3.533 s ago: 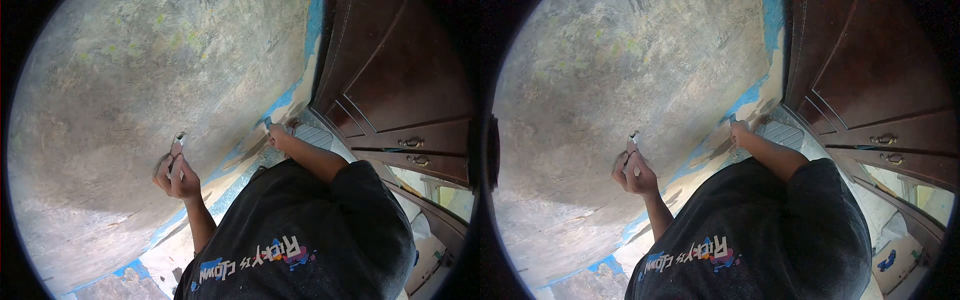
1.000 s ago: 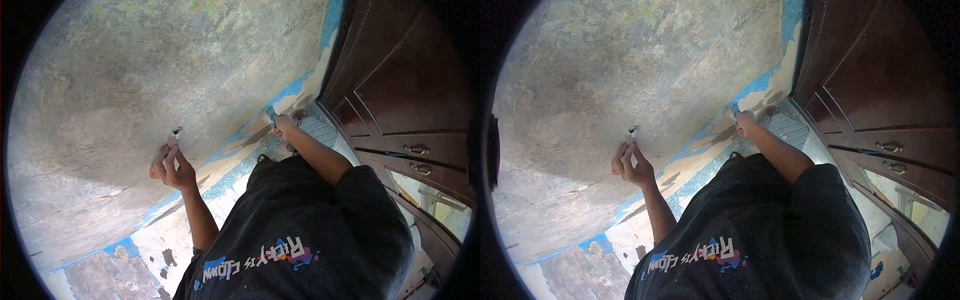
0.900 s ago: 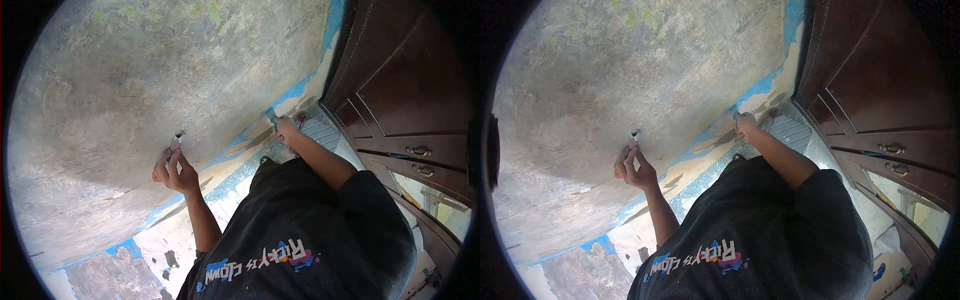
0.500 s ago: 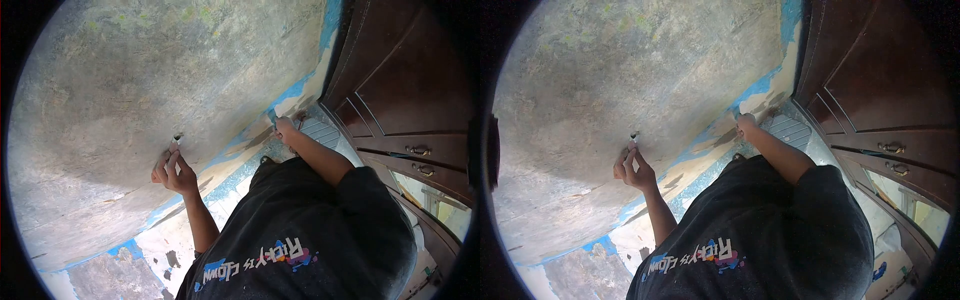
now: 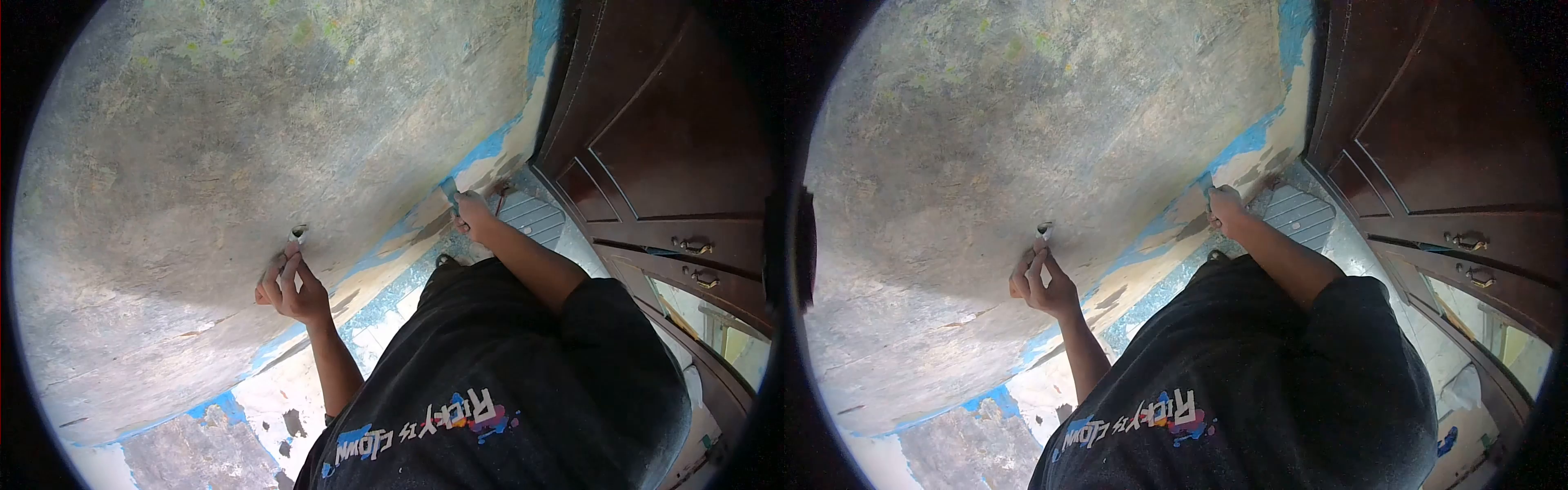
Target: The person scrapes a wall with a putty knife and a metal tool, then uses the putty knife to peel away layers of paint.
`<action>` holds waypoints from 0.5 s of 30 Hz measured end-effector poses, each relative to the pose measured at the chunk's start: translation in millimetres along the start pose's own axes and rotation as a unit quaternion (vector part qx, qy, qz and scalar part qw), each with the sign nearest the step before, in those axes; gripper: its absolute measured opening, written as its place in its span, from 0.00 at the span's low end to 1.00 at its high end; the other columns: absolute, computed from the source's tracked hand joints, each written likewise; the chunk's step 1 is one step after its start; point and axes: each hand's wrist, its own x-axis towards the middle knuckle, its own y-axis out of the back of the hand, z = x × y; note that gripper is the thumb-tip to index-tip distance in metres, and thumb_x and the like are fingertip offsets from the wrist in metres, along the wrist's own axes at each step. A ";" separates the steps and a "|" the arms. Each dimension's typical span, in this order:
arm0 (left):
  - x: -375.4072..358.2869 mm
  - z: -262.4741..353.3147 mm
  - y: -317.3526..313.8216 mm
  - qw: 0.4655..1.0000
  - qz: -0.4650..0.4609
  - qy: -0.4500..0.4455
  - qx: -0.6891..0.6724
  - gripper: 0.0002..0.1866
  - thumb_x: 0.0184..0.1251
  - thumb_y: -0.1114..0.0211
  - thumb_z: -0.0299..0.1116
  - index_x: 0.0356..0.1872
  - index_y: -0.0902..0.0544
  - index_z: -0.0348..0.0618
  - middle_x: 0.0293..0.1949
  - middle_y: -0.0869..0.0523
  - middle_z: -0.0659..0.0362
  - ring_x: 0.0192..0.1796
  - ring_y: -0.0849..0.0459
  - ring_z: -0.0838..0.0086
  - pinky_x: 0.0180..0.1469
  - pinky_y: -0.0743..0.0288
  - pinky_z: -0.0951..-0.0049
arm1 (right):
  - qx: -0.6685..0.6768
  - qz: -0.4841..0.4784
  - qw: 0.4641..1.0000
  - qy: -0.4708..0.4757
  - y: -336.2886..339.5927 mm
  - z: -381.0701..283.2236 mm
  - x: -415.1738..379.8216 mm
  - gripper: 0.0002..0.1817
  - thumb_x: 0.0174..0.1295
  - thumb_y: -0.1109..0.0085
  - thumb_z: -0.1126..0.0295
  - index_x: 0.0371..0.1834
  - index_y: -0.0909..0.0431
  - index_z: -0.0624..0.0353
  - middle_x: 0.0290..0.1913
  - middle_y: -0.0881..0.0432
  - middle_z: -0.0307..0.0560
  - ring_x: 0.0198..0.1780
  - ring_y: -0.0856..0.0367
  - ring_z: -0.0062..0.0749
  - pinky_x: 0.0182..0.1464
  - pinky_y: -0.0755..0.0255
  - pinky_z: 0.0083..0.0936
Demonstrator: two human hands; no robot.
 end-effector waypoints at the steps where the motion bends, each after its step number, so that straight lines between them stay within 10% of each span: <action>1: 0.4 1.6 -1.5 1.000 -0.009 -0.001 0.005 0.11 0.57 0.22 0.23 0.35 0.11 0.55 0.42 0.13 0.67 0.48 0.17 0.73 0.55 0.34 0.66 | -0.004 0.011 1.000 -0.009 1.4 -1.6 6.8 0.08 0.79 0.55 0.63 0.42 0.37 0.54 0.27 0.32 0.43 0.20 0.37 0.26 0.20 0.45 0.27; 15: -2.0 7.5 -13.2 0.999 0.030 0.007 -0.017 0.11 0.56 0.24 0.21 0.32 0.12 0.56 0.40 0.12 0.69 0.46 0.18 0.74 0.54 0.35 0.64 | -0.051 0.018 0.999 0.004 2.3 2.7 0.7 0.09 0.78 0.53 0.60 0.47 0.33 0.54 0.28 0.29 0.45 0.18 0.38 0.24 0.16 0.48 0.25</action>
